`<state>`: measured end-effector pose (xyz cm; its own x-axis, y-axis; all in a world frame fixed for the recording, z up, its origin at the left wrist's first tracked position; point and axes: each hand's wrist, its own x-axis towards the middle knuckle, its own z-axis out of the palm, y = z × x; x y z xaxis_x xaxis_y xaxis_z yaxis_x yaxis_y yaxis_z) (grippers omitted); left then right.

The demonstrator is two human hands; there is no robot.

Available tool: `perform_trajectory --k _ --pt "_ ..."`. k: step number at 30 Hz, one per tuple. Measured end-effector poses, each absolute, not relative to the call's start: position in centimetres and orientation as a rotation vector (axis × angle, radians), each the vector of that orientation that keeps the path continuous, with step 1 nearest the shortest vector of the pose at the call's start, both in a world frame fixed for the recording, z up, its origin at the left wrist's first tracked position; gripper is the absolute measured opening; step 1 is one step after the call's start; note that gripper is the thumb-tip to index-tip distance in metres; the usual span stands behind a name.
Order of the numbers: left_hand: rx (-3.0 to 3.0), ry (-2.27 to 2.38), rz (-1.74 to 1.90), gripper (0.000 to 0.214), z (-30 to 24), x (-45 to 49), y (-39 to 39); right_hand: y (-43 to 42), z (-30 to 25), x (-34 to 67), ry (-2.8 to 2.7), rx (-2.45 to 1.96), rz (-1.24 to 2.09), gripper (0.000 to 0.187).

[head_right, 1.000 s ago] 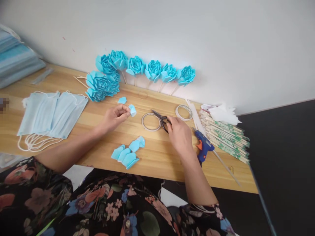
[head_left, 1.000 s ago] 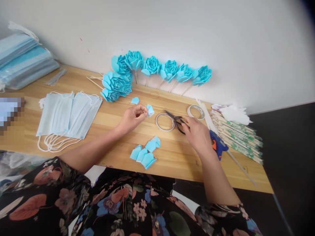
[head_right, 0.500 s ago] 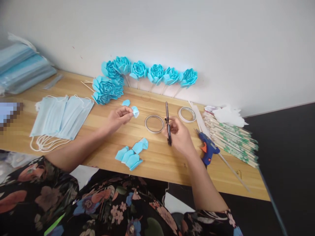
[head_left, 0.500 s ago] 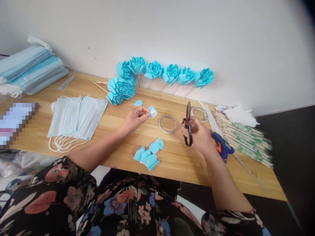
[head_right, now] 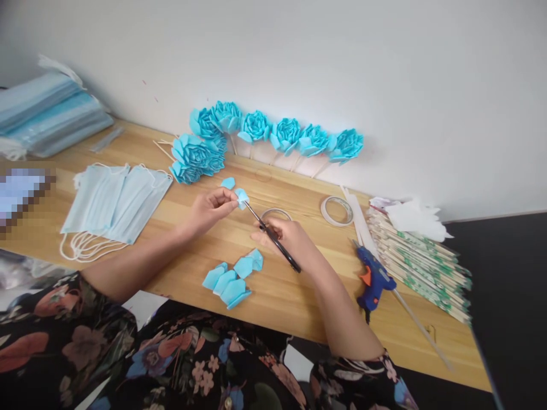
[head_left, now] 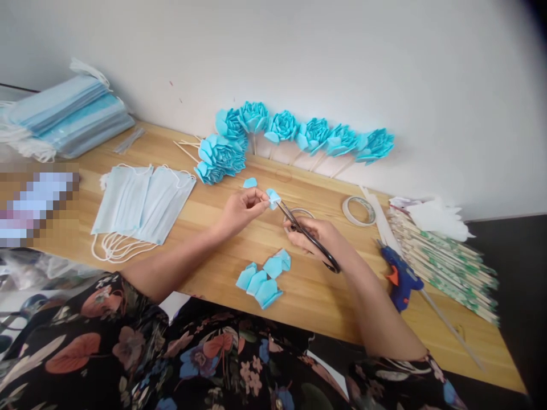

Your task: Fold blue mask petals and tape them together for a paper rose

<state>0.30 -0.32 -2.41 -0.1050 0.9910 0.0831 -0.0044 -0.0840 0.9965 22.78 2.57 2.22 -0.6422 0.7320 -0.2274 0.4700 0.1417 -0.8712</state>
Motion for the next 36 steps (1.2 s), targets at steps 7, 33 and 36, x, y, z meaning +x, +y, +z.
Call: perform_trajectory --k 7,33,36 --pt "1.270 1.263 1.325 0.022 -2.4 0.5 -0.4 2.2 1.3 23.3 -2.185 -1.212 1.399 0.039" --pt "1.379 1.238 1.298 0.019 -2.2 1.2 -1.0 1.8 0.2 22.9 -1.994 -1.237 1.611 0.042" --pt "1.376 1.219 1.301 0.018 -2.2 1.2 -1.0 1.8 0.1 22.9 -1.988 -1.264 1.628 0.046"
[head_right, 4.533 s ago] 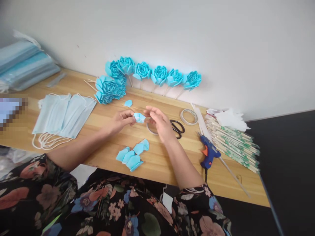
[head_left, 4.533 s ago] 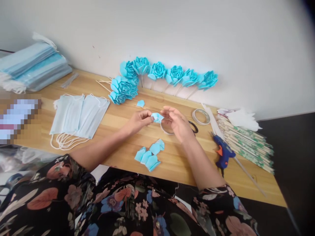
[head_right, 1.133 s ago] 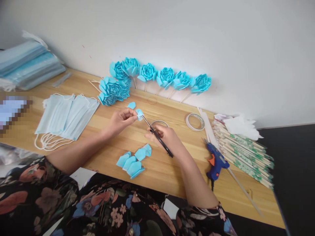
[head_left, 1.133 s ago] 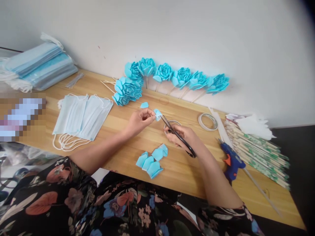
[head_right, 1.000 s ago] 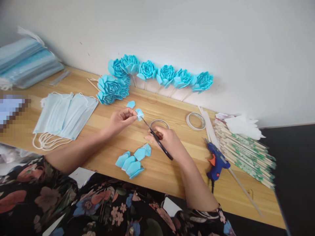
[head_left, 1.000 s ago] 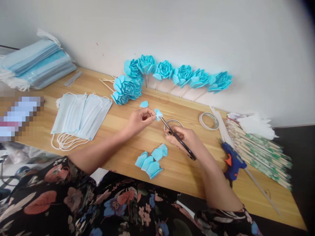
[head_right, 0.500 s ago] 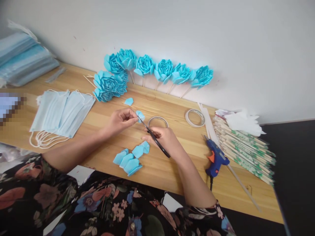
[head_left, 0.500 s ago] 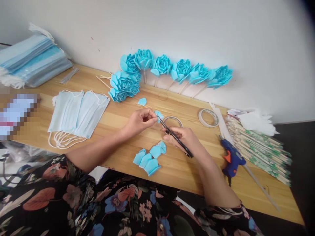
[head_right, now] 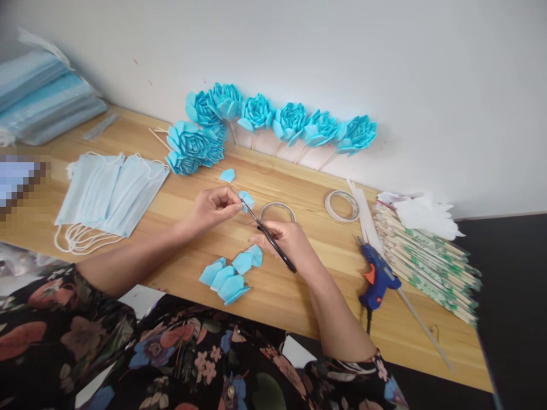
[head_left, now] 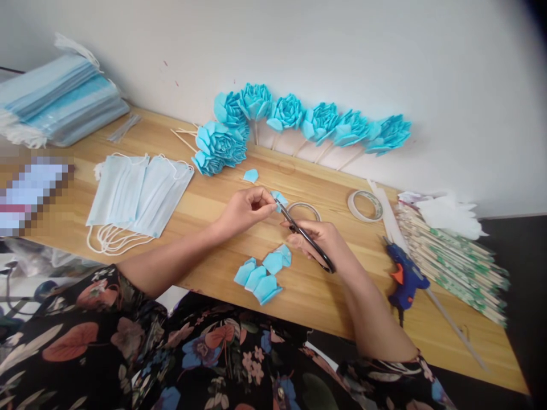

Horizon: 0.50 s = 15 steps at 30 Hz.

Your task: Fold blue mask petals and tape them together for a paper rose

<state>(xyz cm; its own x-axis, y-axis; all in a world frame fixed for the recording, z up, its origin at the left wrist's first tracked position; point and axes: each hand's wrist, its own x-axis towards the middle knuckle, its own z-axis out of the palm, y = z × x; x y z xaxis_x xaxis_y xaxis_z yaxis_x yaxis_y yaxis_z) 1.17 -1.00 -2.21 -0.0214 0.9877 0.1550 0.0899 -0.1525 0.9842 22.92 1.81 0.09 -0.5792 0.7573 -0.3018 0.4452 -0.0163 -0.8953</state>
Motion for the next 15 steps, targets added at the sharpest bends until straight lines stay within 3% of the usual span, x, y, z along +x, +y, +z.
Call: perform_trajectory --k 15 --pt "1.410 1.251 1.278 0.018 -2.1 1.0 -0.9 1.9 -1.0 23.5 -1.922 -1.241 1.671 0.042"
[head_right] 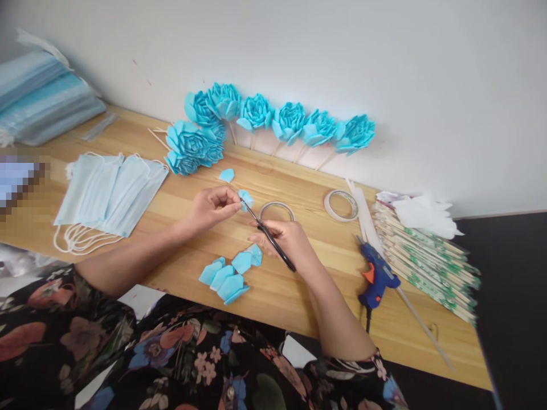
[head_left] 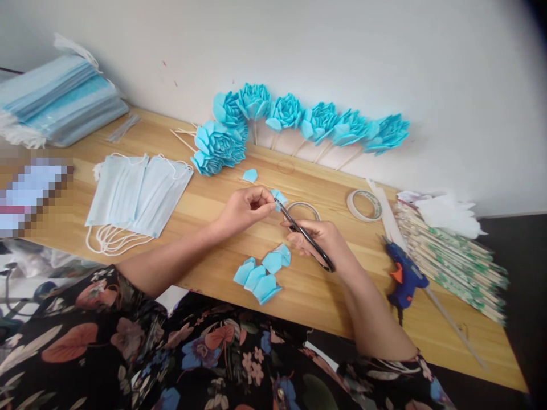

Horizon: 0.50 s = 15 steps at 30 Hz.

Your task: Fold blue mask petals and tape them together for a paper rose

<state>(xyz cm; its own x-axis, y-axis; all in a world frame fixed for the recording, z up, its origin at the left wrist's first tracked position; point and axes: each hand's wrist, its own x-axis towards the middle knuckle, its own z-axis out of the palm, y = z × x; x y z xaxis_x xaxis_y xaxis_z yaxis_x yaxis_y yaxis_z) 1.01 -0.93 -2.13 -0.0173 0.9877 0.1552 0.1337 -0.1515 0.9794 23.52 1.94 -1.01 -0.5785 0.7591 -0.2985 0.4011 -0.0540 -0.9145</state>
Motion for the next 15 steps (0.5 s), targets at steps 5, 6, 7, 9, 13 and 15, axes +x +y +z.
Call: perform_trajectory --k 5,6,7,9,13,15 --pt "1.427 1.255 1.280 0.018 -2.1 0.9 -1.0 1.9 -0.3 23.3 -1.864 -1.298 1.676 0.044" --pt "1.423 1.257 1.277 0.018 -2.1 0.9 -1.0 2.0 -0.2 23.3 -1.866 -1.294 1.659 0.044" --pt "1.416 1.258 1.277 0.017 -2.1 0.8 -0.9 2.1 -0.1 23.4 -1.879 -1.276 1.640 0.043" --pt "1.397 1.255 1.287 0.018 -2.0 0.8 -0.9 2.3 0.1 23.6 -1.933 -1.201 1.604 0.043" --pt "1.351 1.212 1.312 0.019 -2.0 0.7 -0.8 2.7 0.6 24.0 -2.003 -1.085 1.609 0.057" --pt "1.336 1.202 1.322 0.020 -1.9 0.6 -0.8 2.8 1.0 24.1 -2.007 -1.041 1.650 0.064"
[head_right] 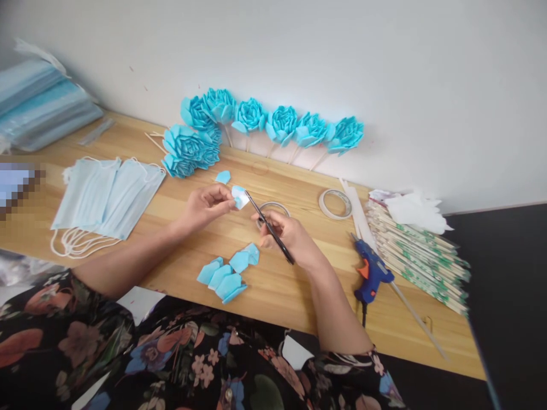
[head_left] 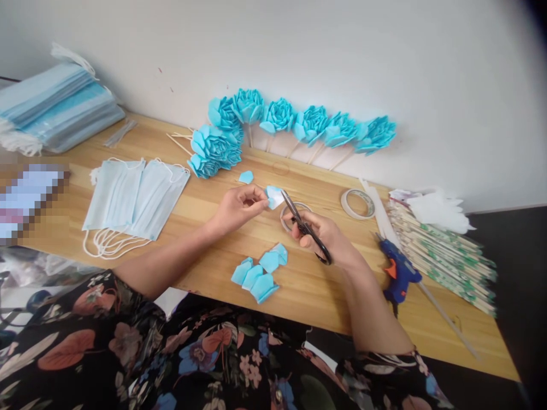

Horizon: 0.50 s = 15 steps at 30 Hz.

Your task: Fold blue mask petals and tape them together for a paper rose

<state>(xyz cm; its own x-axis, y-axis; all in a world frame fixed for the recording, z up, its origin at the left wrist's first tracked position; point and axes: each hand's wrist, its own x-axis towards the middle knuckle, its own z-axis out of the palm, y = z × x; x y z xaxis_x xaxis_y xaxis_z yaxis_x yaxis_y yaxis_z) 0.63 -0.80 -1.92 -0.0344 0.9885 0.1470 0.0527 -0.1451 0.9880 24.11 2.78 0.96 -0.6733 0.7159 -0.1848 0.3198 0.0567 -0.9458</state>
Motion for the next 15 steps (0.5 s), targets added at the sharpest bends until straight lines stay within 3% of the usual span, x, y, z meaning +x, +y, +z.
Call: perform_trajectory --k 5,9,12,15 --pt "1.349 1.266 1.384 0.019 -1.6 0.5 -0.9 3.0 2.0 25.2 -2.061 -0.956 1.672 0.058" --pt "1.332 1.313 1.390 0.019 -1.6 0.3 -0.7 4.1 2.4 27.3 -2.027 -1.079 1.510 0.051" --pt "1.317 1.330 1.380 0.021 -1.9 0.2 -0.5 5.2 2.0 28.6 -2.074 -1.244 1.226 0.054" --pt "1.346 1.306 1.362 0.022 -2.0 0.2 -0.6 6.0 1.2 29.0 -2.261 -1.521 0.715 0.052"
